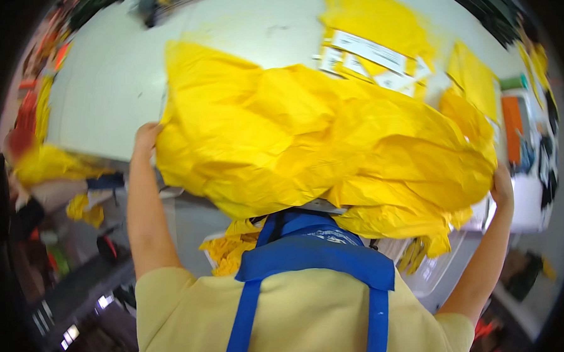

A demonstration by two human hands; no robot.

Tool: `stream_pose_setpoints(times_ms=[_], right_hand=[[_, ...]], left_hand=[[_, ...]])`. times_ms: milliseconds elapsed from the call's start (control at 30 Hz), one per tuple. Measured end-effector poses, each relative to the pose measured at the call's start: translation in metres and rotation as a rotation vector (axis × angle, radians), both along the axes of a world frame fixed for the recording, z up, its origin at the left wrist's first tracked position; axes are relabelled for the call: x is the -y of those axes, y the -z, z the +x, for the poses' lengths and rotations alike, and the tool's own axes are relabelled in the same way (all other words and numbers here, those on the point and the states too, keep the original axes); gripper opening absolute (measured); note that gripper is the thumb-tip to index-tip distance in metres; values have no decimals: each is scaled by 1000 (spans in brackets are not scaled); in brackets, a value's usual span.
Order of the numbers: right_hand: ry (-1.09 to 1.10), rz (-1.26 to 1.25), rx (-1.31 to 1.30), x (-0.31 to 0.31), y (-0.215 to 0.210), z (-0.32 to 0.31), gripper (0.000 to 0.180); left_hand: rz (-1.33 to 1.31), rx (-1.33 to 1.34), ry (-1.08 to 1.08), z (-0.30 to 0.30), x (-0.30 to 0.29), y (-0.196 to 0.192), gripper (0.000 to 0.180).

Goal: The person folds a yellow raincoat on a table, smoothing and aligning the fabric, then places it into a clear plastic bag. The person uses shears to trim loose threads before folding.

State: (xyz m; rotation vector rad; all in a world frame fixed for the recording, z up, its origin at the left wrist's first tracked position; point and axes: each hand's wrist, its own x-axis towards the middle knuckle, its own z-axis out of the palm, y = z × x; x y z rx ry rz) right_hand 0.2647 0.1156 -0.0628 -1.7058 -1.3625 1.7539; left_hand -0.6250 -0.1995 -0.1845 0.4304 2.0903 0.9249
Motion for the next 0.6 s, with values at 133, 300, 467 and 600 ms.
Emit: stream_pose_setpoints(times_ms=[133,300,467,600], right_hand=[[281,544,145,21,-56,-14,35],[693,787,-79,82,-158,48,42],[348,995,391,97,-261,207,42],[536,1085,480,123,-312,183,40]], left_hand=[[300,17,-126,-57,37,-34,27],[587,78,-382,-185,99,-160,30],[532,-180,-247,-272,122,-301,25],[651,-211,-205,-200,19,-391,39]])
